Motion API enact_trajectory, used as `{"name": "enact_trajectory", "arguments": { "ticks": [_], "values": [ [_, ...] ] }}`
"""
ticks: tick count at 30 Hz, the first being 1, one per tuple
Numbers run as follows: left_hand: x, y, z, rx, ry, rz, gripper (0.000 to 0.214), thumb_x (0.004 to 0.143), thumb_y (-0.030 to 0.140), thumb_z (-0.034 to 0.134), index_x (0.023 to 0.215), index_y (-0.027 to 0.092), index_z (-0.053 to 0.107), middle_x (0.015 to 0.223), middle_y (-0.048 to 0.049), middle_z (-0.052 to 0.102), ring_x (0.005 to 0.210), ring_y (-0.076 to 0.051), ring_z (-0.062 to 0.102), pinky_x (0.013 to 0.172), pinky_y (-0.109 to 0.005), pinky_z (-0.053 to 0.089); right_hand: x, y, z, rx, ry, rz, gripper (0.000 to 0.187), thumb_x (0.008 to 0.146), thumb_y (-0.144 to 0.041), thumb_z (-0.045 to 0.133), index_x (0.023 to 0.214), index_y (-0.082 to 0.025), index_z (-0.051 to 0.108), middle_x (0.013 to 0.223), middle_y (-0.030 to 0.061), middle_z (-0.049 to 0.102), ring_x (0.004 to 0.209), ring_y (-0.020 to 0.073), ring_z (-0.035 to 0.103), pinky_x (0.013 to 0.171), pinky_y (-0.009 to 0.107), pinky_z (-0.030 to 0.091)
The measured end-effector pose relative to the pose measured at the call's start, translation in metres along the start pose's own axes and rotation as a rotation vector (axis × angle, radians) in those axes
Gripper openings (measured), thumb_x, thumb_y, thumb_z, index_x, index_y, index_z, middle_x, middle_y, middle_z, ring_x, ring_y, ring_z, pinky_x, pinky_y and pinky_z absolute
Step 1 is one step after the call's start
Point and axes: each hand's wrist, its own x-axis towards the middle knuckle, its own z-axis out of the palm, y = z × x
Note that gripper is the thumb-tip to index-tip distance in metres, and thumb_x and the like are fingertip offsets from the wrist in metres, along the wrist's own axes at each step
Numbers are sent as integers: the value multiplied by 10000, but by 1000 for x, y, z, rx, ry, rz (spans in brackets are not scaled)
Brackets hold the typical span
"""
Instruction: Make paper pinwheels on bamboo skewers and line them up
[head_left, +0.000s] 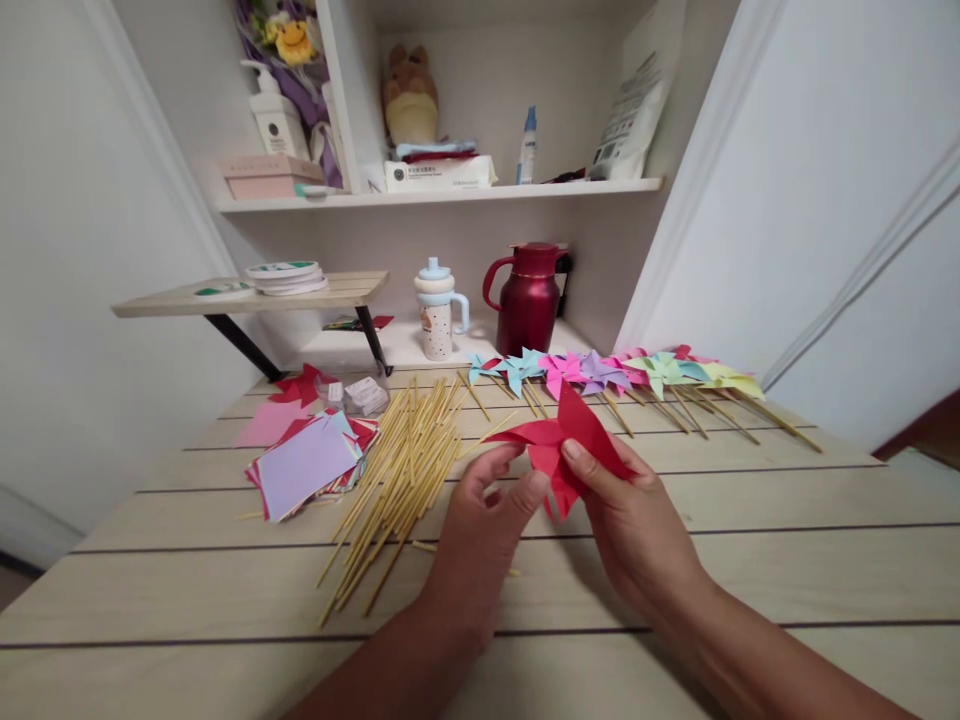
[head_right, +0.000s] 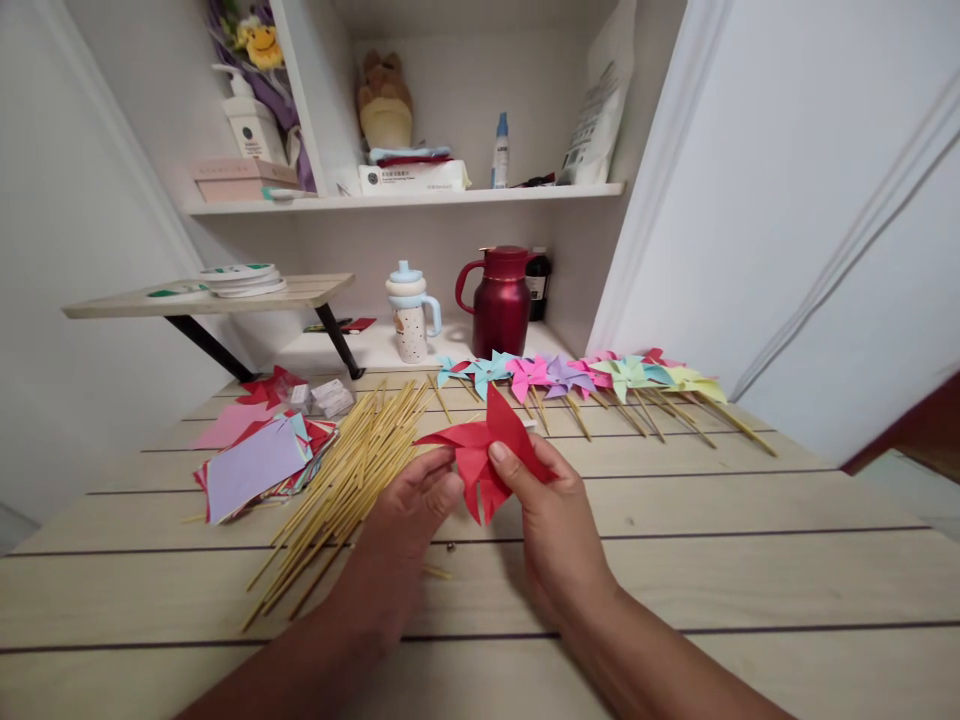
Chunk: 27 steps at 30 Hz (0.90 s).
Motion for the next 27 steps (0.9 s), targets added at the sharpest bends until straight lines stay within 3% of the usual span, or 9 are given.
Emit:
{"name": "enact_trajectory", "arguments": {
  "ticks": [7,21,27],
  "values": [
    [0,3,3,-135,-85,-3,263,756,318,779,977,176,761,963,-73,771,920,-204,696,896,-325,498,-6,7,-2,-137,-158,23,235,762,-350,817,961,-236,763,938,20,765,846,178,647,783,294,492],
    [1,3,3,-111,153,17,172,663,249,812,802,156,772,787,-56,768,724,-175,691,752,-295,525,-9,7,2,-137,-214,114,270,731,-361,833,940,-203,769,854,43,764,812,211,672,789,340,528],
    [5,9,-1,-107,248,-69,157,658,246,797,775,143,777,723,-44,757,661,-170,674,697,-287,520,-4,1,-1,-131,-217,177,300,839,-506,692,938,-226,735,914,44,736,841,208,662,824,346,525]
  ]
}}
